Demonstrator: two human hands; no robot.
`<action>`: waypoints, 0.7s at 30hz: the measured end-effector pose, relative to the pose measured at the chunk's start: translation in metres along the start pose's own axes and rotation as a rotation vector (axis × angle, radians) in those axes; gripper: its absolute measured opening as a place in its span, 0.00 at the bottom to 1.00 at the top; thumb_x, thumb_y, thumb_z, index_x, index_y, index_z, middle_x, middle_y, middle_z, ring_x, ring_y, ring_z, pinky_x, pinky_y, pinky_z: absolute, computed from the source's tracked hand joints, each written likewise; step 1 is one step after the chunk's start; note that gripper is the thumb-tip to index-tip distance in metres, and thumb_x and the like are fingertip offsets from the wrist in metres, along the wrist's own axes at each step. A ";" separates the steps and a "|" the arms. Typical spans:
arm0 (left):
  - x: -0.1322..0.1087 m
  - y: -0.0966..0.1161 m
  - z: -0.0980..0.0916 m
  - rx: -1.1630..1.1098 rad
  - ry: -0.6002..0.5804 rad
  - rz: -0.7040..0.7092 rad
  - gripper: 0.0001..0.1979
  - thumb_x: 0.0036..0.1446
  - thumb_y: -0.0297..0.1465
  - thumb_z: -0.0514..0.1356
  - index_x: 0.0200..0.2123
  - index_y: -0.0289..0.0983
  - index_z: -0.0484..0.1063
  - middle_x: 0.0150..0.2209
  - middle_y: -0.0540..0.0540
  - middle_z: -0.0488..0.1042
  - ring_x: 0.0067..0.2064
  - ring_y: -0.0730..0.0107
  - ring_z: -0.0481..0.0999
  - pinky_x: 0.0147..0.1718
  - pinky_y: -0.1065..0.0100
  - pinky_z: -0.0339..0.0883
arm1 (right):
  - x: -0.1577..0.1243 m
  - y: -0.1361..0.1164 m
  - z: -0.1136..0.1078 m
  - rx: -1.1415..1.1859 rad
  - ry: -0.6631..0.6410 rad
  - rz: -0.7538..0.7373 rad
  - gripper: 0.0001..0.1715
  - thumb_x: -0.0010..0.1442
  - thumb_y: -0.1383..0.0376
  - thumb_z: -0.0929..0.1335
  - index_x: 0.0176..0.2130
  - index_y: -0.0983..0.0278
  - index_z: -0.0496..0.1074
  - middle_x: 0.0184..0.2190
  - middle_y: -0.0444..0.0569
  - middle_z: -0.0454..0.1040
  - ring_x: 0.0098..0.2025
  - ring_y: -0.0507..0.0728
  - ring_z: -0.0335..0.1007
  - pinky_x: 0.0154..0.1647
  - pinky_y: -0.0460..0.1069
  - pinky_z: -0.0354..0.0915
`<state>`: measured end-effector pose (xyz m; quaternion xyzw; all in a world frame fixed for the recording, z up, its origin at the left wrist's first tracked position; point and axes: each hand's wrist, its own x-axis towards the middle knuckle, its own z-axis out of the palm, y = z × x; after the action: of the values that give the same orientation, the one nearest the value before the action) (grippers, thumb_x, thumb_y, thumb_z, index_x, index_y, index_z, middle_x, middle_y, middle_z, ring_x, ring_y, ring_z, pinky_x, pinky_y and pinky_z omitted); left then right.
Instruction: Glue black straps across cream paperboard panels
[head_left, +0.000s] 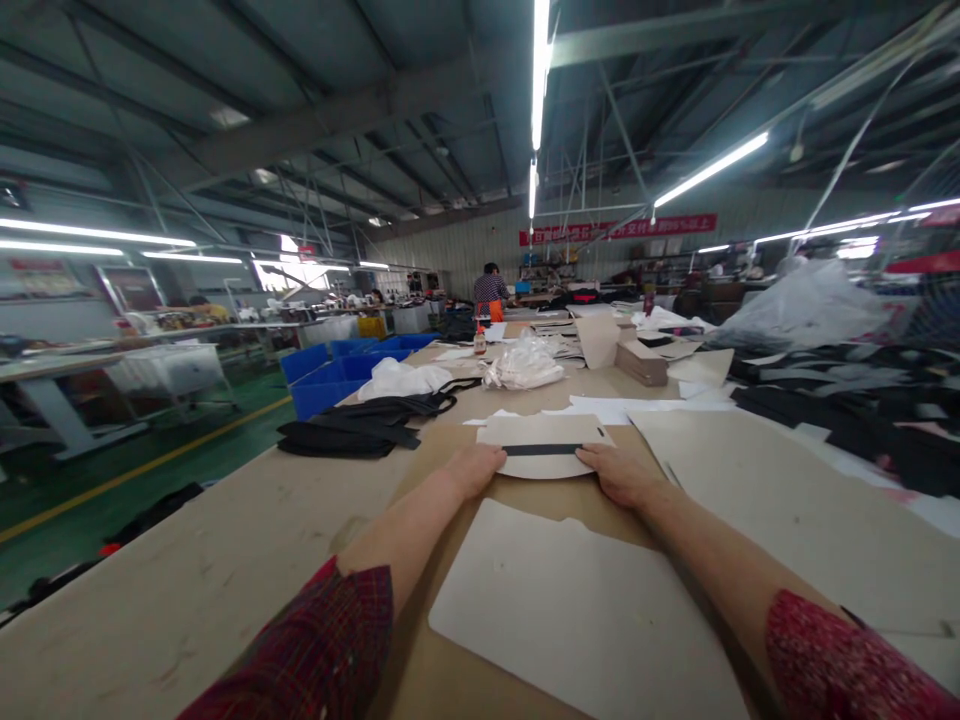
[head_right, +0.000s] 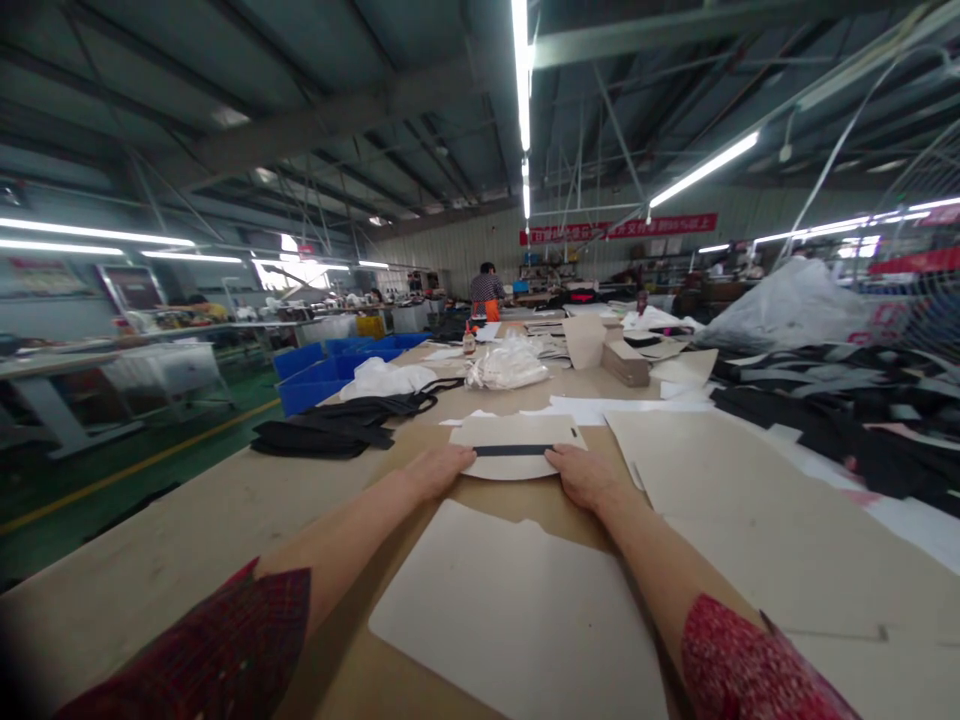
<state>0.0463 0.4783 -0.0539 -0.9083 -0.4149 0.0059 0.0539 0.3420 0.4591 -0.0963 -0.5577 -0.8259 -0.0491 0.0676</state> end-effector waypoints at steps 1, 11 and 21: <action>-0.001 -0.001 0.001 0.001 0.003 -0.007 0.16 0.64 0.33 0.55 0.54 0.37 0.68 0.55 0.39 0.72 0.55 0.59 0.71 0.55 0.54 0.64 | 0.000 0.001 0.000 0.008 -0.005 -0.002 0.33 0.60 0.74 0.58 0.64 0.67 0.62 0.65 0.59 0.61 0.64 0.60 0.60 0.63 0.54 0.56; -0.003 -0.010 0.003 -0.054 -0.066 -0.013 0.29 0.57 0.22 0.53 0.63 0.38 0.58 0.66 0.40 0.60 0.66 0.59 0.60 0.63 0.58 0.55 | 0.004 0.002 0.004 0.039 -0.046 0.018 0.37 0.58 0.74 0.58 0.66 0.68 0.59 0.67 0.58 0.56 0.66 0.59 0.55 0.66 0.52 0.52; -0.080 0.012 -0.034 -0.296 -0.161 -0.129 0.37 0.61 0.38 0.53 0.68 0.30 0.42 0.70 0.30 0.46 0.69 0.52 0.51 0.64 0.54 0.52 | -0.074 0.017 -0.016 0.196 0.067 -0.015 0.36 0.55 0.65 0.62 0.62 0.69 0.65 0.64 0.61 0.61 0.67 0.66 0.54 0.68 0.60 0.51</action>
<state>0.0051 0.4069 -0.0241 -0.8743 -0.4718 0.0142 -0.1134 0.3860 0.3948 -0.0925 -0.5404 -0.8280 0.0129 0.1492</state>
